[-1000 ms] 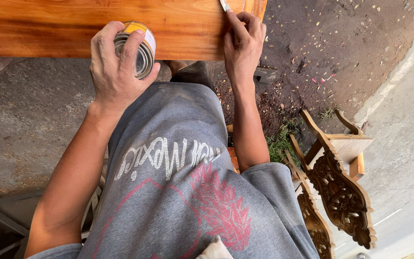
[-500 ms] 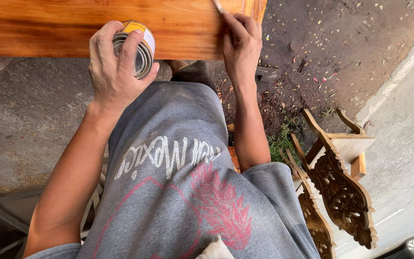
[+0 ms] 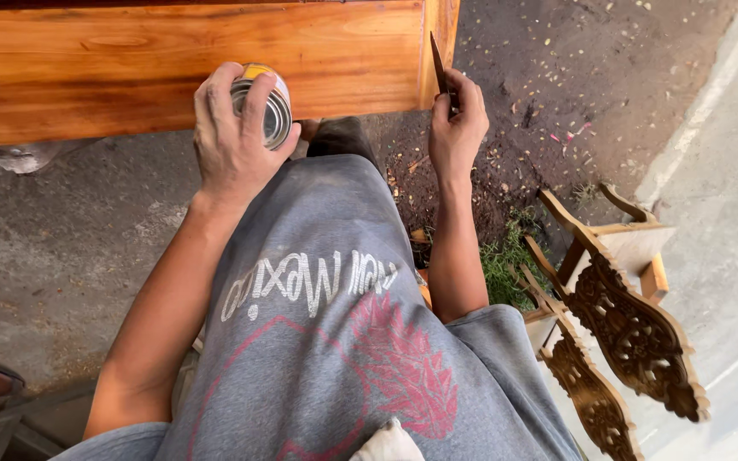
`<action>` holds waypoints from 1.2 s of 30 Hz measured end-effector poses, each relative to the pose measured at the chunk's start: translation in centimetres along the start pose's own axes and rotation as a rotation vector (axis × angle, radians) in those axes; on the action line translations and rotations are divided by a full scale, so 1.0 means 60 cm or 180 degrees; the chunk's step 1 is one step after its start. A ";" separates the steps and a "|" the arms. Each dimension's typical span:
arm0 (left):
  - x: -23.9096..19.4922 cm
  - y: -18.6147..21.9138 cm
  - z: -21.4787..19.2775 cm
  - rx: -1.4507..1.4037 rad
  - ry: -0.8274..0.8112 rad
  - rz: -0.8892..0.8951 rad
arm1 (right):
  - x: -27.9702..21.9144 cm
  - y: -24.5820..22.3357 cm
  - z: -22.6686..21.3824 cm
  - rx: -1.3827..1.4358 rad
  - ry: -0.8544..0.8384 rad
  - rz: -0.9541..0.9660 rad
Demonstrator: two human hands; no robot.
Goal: The person applies wood stain to a large wooden panel using a small brush, repeatedly dipping the brush into a can of stain and brushing along the grooves and edges. The work is performed outdoors on a concrete surface with other wooden items nearby.
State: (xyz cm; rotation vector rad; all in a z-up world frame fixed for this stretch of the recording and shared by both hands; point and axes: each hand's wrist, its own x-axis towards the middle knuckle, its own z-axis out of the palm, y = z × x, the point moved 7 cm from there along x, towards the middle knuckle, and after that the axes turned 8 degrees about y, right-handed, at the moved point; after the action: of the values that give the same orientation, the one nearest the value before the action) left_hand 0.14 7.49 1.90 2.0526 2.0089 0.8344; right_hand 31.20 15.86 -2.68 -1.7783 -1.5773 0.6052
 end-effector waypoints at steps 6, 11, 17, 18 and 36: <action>-0.009 0.000 0.007 -0.0103 -0.0050 -0.0087 | -0.012 0.021 -0.012 0.0063 -0.0083 0.0206; 0.000 0.010 0.013 0.0079 0.0157 -0.0216 | 0.037 0.026 0.007 0.0053 -0.0194 -0.0383; 0.000 0.028 0.011 0.0175 0.0394 -0.0761 | 0.097 0.038 -0.008 0.0097 -0.0504 -0.0544; -0.001 0.033 0.014 0.0167 0.0374 -0.0892 | 0.099 0.041 -0.014 0.0119 -0.0611 -0.0541; 0.010 0.182 0.104 0.0134 0.0569 -0.1130 | 0.154 0.025 0.018 -0.0141 -0.1153 -0.1465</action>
State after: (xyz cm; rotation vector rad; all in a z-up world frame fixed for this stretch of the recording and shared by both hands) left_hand 12.68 8.74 2.06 1.6134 2.4061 0.9330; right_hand 32.93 25.09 -3.66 -1.3098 -2.1736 0.6913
